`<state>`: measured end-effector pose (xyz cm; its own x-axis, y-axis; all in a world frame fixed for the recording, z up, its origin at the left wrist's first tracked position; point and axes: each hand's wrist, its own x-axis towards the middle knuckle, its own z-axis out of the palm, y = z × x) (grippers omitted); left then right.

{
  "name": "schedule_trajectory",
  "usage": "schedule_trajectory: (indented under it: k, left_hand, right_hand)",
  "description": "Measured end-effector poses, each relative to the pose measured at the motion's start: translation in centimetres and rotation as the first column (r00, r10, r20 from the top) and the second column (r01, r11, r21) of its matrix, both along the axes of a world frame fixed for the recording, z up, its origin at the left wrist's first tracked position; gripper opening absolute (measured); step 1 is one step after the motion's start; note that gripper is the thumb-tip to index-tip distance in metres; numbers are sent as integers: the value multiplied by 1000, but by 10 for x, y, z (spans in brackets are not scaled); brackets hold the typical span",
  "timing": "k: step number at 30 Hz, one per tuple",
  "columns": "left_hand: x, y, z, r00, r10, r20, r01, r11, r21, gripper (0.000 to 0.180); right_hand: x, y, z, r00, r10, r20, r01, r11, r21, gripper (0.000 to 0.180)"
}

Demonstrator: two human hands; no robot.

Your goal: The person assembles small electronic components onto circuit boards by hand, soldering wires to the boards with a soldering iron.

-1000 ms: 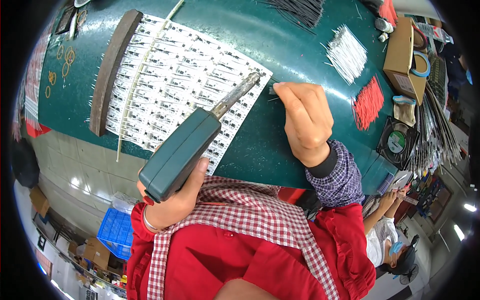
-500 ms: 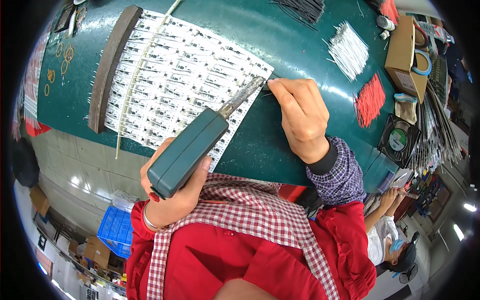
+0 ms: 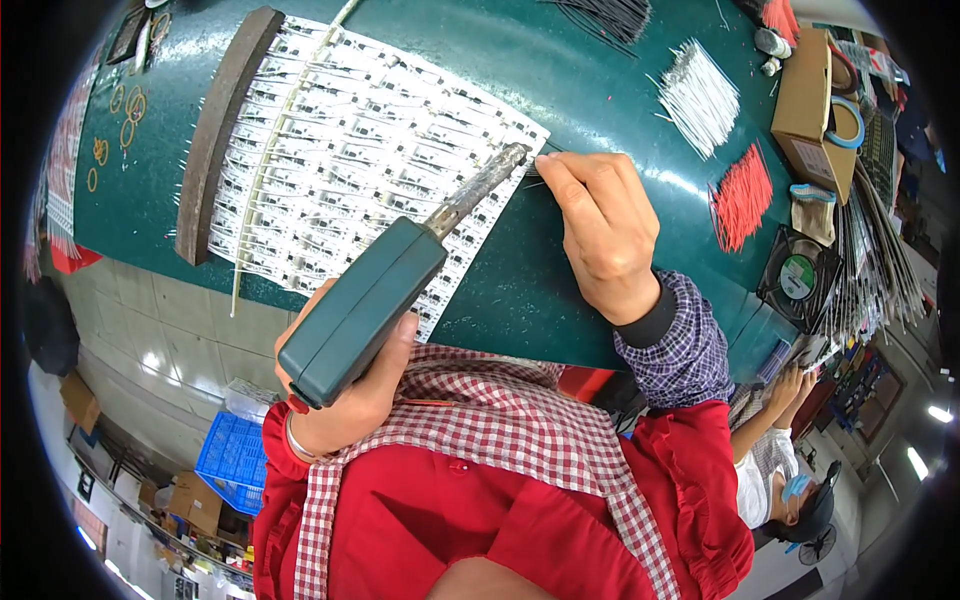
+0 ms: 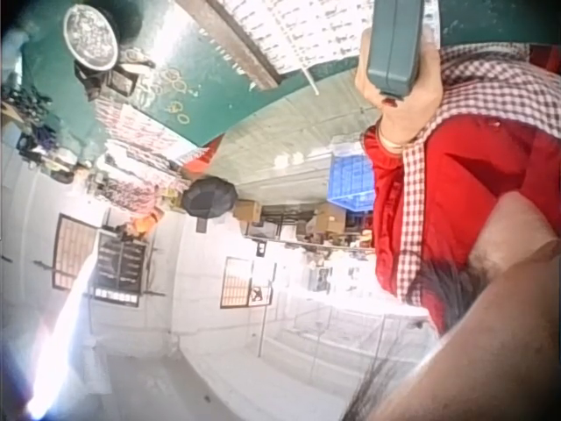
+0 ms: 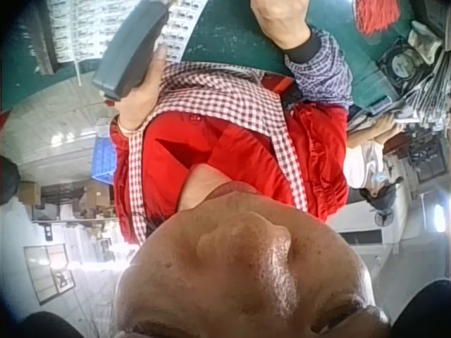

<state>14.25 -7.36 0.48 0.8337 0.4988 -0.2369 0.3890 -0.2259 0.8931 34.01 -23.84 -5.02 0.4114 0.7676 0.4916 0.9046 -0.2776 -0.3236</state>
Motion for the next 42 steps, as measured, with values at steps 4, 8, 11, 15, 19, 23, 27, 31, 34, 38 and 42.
schedule_trajectory:
  k: [4,8,11,15,19,23,27,31,34,38,42]
  left_hand:
    - [0,0,-1,1000,11,28,-11,1000,-4,19]
    - [0,0,0,1000,8,24,-8,1000,6,19]
    - [-1,0,-1,999,5,53,-7,999,51,19]
    - [-3,1,2,999,-8,48,5,998,60,19]
    - [-7,2,0,997,-44,57,40,996,82,19]
    - [-12,2,-2,999,-37,28,37,999,27,20]
    - [-14,1,-4,998,-60,29,59,998,23,21]
    - [-14,1,-4,995,-93,26,91,994,56,21]
    - [-16,2,-5,990,-137,35,134,987,87,19]
    - [-20,0,-5,996,-88,13,88,995,53,18]
    - [-22,-2,0,1000,-2,2,2,1000,6,20]
  right_hand:
    - [-1,0,0,1000,-9,1,9,1000,-8,30]
    - [-2,0,0,1000,-14,-6,14,1000,-6,31]
    - [-3,-2,2,1000,-11,26,10,998,61,33]
    - [-11,-3,-1,1000,9,-11,-8,994,106,34]
    - [-12,-4,-3,999,16,-44,-13,997,73,34]
    - [-12,-4,-4,999,13,-35,-11,998,67,33]
    - [-13,-3,-3,999,17,-27,-16,999,49,32]
    - [-13,-3,-2,1000,23,-21,-22,999,28,32]
    - [-14,-3,-1,999,26,-19,-26,999,19,32]
    - [-15,-1,1,1000,24,-15,-24,1000,8,31]
    - [-14,-2,-1,1000,13,-6,-13,1000,5,31]
